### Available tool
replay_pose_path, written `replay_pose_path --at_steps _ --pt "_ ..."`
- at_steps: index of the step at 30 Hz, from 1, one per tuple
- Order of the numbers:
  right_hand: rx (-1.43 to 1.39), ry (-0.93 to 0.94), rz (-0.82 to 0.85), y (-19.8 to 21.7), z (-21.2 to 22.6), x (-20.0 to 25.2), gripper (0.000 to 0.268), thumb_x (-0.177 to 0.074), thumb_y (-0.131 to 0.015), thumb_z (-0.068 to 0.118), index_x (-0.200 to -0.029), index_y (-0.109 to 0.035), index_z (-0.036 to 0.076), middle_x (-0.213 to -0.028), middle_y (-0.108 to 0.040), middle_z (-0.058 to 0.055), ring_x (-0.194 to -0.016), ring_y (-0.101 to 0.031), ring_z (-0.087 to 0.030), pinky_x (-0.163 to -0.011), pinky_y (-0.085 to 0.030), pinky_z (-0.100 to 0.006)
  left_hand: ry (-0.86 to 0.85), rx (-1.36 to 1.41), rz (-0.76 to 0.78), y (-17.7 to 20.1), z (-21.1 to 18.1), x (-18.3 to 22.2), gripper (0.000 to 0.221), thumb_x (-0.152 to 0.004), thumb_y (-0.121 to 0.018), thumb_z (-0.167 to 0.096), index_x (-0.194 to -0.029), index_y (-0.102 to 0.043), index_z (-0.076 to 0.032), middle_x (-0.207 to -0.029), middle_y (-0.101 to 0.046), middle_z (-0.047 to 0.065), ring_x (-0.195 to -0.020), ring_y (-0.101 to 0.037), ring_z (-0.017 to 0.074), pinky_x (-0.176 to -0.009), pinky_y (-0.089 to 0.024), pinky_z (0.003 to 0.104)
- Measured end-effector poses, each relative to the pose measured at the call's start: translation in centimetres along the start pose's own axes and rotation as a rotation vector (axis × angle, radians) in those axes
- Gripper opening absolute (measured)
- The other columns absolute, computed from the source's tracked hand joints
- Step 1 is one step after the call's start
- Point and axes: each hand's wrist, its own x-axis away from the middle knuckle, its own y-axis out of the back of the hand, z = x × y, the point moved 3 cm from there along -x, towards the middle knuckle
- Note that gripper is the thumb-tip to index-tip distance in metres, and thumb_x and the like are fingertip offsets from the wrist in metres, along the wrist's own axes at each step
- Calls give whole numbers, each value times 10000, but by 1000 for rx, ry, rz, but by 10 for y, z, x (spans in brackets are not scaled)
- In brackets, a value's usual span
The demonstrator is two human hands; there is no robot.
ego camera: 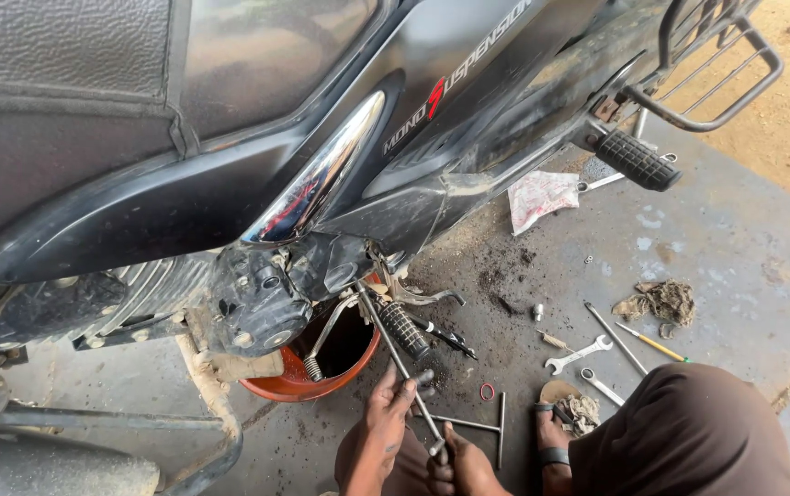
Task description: The person crouches beside a motorcycle and wipes engine parts with a rag, then works at the engine's chain and sprocket area, fitting a black plastic cover back onto the engine case and tightening it using a T-handle wrench. They continue turning the wrench on the engine area through the end of the clip.
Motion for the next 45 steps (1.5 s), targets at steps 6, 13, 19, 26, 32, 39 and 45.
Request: replay_pose_path --at_steps 6,13,19,26,32,39,45 --pt "451 518 34 1 121 93 484 -979 -564 507 -937 -659 35 -753 -673 -90 -633 -647 -249 -558 -529 -387 -78 231 17 -8 -9 2 581 -916 -703 -25 -1479 -582 -99 -946 -728 7 -832 -639 94 -774 -516 247" --pt "459 239 -127 -4 78 53 573 -1033 -458 501 -784 -708 50 -596 -672 -93 -562 -685 -237 -596 -518 -397 -53 158 -6 -25 -47 35 617 -916 -676 -31 -1503 -538 -157 -979 -786 63 -802 -659 101 -721 -500 255" --pt "-1035 -532 42 -32 106 75 610 -994 -439 566 -732 -595 37 -460 -316 11 -371 -258 -149 -405 -227 -332 -59 241 69 -34 -53 40 681 -936 -627 4 -1570 -451 -172 -1019 -748 72 -814 -665 103 -748 -572 289" --pt "-728 -287 649 8 72 56 719 -1065 -505 638 -608 -557 86 -469 -438 2 -359 -398 -167 -337 -332 -344 -23 448 98 -42 -71 53 650 -932 -576 -53 -1546 -405 -180 -1068 -766 100 -892 -747 185 -765 -620 307" --pt "374 421 -223 16 138 85 482 -960 -541 498 -993 -694 43 -646 -667 -79 -663 -708 -247 -635 -543 -411 -109 267 83 -37 -57 37 683 -905 -654 10 -1546 -476 -142 -1080 -782 100 -862 -735 149 -713 -577 296" --pt "295 131 -83 24 118 68 602 -1021 -489 531 -916 -748 -3 -651 -666 -76 -636 -647 -218 -609 -492 -368 -86 145 73 -43 -28 27 652 -971 -624 -74 -1559 -391 -233 -941 -704 14 -774 -625 85 -723 -603 285" --pt "258 -66 -6 36 99 51 691 -1051 -453 550 -828 -774 -20 -639 -647 -87 -577 -588 -194 -561 -448 -344 -273 217 114 -25 -18 18 635 -954 -635 -60 -1549 -447 -176 -1049 -760 23 -815 -634 84 -733 -564 246"
